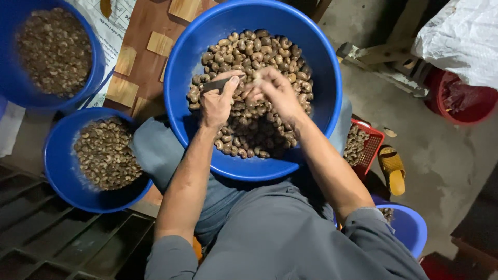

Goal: Manually processing and inspecting nuts in a large basin using a small handheld tool

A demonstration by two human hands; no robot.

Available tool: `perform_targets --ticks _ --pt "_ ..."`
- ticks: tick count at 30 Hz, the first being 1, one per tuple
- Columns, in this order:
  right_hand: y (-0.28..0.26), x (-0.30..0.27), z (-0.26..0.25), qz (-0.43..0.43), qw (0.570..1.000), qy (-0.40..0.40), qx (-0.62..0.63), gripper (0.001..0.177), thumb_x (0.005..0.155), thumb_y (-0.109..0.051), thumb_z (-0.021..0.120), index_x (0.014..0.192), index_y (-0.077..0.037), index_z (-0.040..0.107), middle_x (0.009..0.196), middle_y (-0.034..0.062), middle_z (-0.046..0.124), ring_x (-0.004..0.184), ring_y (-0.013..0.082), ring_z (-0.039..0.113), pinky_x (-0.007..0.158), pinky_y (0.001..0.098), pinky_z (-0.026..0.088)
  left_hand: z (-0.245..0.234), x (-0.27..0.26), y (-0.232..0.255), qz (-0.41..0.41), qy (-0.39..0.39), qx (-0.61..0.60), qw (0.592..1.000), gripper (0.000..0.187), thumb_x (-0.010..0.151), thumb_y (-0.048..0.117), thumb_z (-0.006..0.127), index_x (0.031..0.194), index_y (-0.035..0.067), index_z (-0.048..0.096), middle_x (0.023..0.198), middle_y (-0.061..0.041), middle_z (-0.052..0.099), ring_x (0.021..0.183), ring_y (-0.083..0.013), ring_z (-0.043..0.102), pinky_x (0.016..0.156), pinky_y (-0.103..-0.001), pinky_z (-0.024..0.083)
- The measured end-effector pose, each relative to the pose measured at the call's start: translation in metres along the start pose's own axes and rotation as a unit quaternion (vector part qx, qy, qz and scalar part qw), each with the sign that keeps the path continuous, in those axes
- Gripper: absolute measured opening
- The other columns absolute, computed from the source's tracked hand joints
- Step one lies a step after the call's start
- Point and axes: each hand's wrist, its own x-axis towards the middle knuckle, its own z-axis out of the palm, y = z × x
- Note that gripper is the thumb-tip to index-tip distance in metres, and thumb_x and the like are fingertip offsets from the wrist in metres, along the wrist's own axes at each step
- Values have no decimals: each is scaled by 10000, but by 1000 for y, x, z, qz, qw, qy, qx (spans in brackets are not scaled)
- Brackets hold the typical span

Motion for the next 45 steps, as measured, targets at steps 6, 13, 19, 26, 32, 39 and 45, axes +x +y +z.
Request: perform_targets --ticks 6,13,19,26,32,39,45 --pt "-61 -62 -32 -123 974 120 -144 209 1018 -167 615 1139 0 648 1019 211 626 897 286 721 729 424 646 6 -5 10 -1 7 -26 1000 198 1038 206 680 1143 61 764 1008 -191 781 904 -251 772 674 -299 618" --pt "-20 -236 -186 -95 841 350 -401 297 1133 -104 595 1237 172 558 1170 392 576 1148 443 560 1000 555 445 5 -9 9 -82 15 52 995 219 1035 295 661 1160 153 771 908 -143 786 850 -239 765 711 -335 644" --pt "170 -511 -397 294 573 526 -556 497 1150 -351 547 1001 100 691 919 316 713 894 463 686 742 564 511 2 -12 4 -103 12 74 992 238 1017 236 613 1179 128 749 868 -138 794 681 -160 677 565 -276 519" --pt "192 -566 -326 514 545 632 -199 535 925 -326 682 1211 114 581 1008 210 706 715 369 709 508 490 583 5 -16 -16 -101 -51 61 992 282 1051 220 550 1257 86 689 1110 -124 762 886 -225 814 498 -215 514" --pt "149 -458 -375 -121 715 678 121 760 1072 -409 769 1629 -121 340 1708 111 106 1580 279 311 1257 254 562 5 -17 30 -179 -26 121 976 241 989 338 638 1173 239 758 818 -98 784 810 -185 773 654 -295 633" --pt "-76 -150 -105 -299 741 306 -518 425 1007 149 431 1432 174 429 1192 353 556 1111 435 607 992 507 502 10 -14 -3 -161 -29 152 975 221 995 348 653 1168 271 767 777 -69 785 780 -171 774 619 -308 619" --pt "-8 -3 -57 -193 624 31 -757 333 879 -393 736 1146 -235 615 1015 -33 668 938 230 689 752 400 571 2 -12 16 -189 -16 154 970 238 996 347 612 1163 284 770 800 -79 791 795 -191 785 666 -311 653"
